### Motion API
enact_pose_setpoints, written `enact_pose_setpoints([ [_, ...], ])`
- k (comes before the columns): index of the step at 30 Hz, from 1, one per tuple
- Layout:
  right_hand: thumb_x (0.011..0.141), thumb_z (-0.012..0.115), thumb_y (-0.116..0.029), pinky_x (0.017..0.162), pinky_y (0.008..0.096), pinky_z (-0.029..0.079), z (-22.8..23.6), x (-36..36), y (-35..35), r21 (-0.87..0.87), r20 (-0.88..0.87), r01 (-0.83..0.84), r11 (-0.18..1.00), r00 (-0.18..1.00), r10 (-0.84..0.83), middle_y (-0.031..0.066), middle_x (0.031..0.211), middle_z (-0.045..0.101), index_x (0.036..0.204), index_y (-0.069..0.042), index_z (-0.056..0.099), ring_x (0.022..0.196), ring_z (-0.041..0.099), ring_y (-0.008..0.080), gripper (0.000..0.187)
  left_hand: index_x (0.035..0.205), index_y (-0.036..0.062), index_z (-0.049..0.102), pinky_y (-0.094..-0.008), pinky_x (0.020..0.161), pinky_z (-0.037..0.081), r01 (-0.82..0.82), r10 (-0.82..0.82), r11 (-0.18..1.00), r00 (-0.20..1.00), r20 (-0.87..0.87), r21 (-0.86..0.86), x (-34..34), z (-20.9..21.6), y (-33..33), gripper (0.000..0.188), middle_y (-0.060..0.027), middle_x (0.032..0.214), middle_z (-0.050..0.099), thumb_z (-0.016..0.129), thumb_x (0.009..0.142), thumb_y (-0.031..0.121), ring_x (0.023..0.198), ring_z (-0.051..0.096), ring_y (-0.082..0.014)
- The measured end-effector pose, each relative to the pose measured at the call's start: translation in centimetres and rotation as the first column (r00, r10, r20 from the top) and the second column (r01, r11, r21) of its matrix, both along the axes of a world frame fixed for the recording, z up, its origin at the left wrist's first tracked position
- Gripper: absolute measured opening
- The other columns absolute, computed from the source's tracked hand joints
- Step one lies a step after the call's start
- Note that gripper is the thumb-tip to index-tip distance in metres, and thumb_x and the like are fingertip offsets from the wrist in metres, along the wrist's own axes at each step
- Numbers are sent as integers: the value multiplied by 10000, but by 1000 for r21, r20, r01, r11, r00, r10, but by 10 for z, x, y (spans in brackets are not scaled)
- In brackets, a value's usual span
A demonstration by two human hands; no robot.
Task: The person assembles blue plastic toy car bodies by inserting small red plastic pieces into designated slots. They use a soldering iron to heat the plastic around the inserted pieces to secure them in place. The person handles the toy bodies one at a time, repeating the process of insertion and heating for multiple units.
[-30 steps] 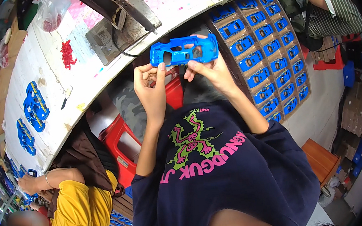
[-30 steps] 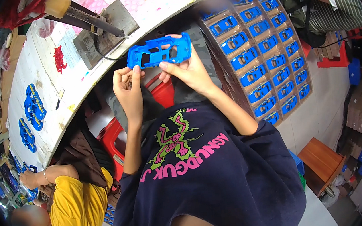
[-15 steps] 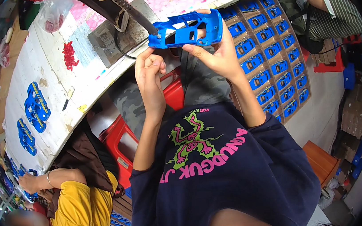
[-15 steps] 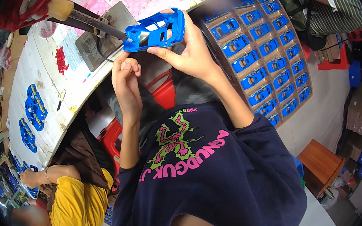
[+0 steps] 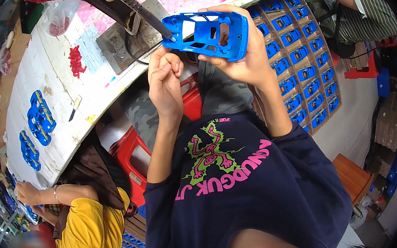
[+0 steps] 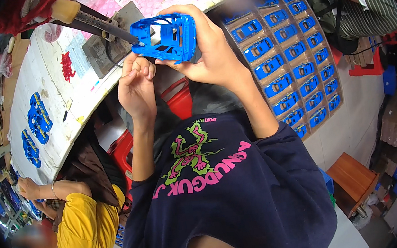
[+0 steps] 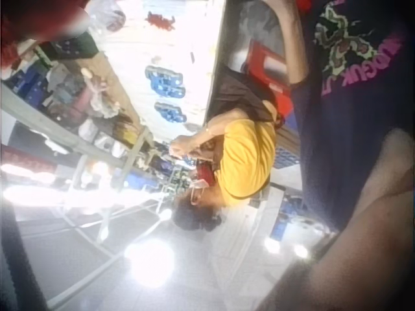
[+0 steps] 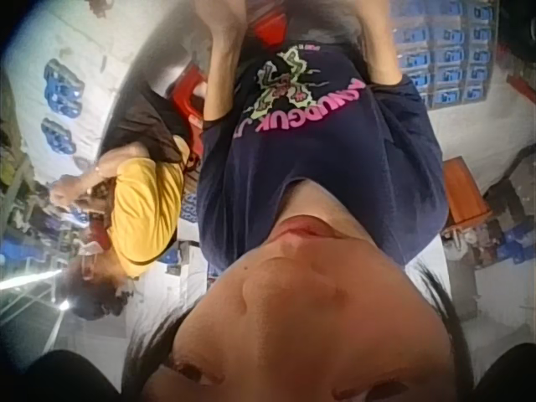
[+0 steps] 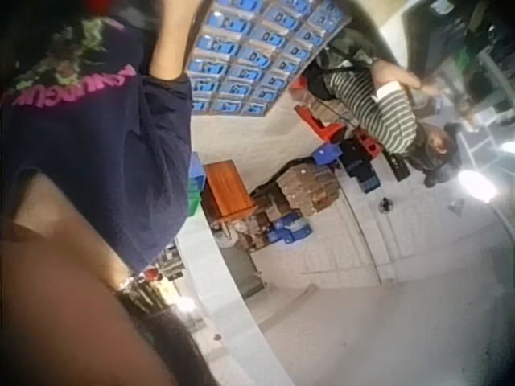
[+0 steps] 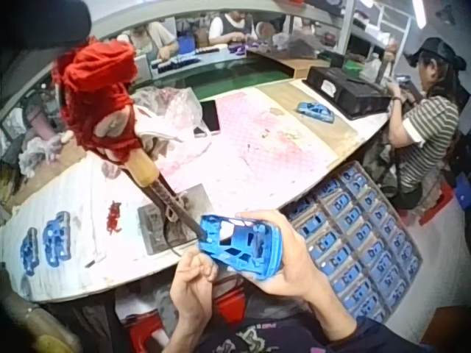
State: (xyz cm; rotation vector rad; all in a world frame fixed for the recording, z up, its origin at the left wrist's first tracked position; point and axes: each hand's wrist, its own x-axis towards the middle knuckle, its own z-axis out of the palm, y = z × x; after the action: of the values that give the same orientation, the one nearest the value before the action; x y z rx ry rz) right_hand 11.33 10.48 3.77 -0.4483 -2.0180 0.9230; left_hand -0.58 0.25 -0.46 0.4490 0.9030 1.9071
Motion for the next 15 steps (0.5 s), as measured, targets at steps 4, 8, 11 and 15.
enact_pose_setpoints([
  [4, 567, 779, -123, 565, 195, 431, 1, 0, 0, 9, 2, -9, 1000, 1000, 9, 92, 1046, 548, 1115, -6, 405, 670, 524, 83, 674, 1090, -99, 393, -232, 654, 289, 5, -6, 1000, 999, 34, 19, 1, -2, 0, 456, -44, 691, 374, 390, 735, 188, 662, 338, -123],
  [8, 566, 779, -112, 563, 193, 429, 0, 0, 1, 15, 7, -11, 1000, 1000, 11, 97, 1046, 555, 1118, -6, 400, 657, 523, 81, 678, 1083, -91, 397, -234, 655, 288, -1, 0, 1000, 999, 37, 20, 1, -3, 0, 447, -43, 689, 375, 393, 735, 188, 659, 339, -122],
  [11, 567, 778, -113, 562, 192, 426, 0, 0, 1, -3, 14, -12, 1000, 1000, 12, 96, 1040, 559, 1116, -5, 399, 647, 521, 80, 676, 1083, -92, 395, -235, 657, 290, -9, 8, 1000, 999, 42, 17, 1, -3, 1, 447, -41, 687, 377, 395, 735, 189, 657, 343, -119],
  [15, 570, 777, -117, 556, 192, 422, 1, -2, 1, 27, 16, -6, 1000, 1000, 5, 91, 1030, 562, 1113, -3, 400, 635, 518, 80, 671, 1083, -96, 393, -235, 669, 297, -23, 22, 1000, 999, 38, 20, 2, -1, 2, 448, -38, 686, 381, 396, 738, 189, 661, 352, -114],
])
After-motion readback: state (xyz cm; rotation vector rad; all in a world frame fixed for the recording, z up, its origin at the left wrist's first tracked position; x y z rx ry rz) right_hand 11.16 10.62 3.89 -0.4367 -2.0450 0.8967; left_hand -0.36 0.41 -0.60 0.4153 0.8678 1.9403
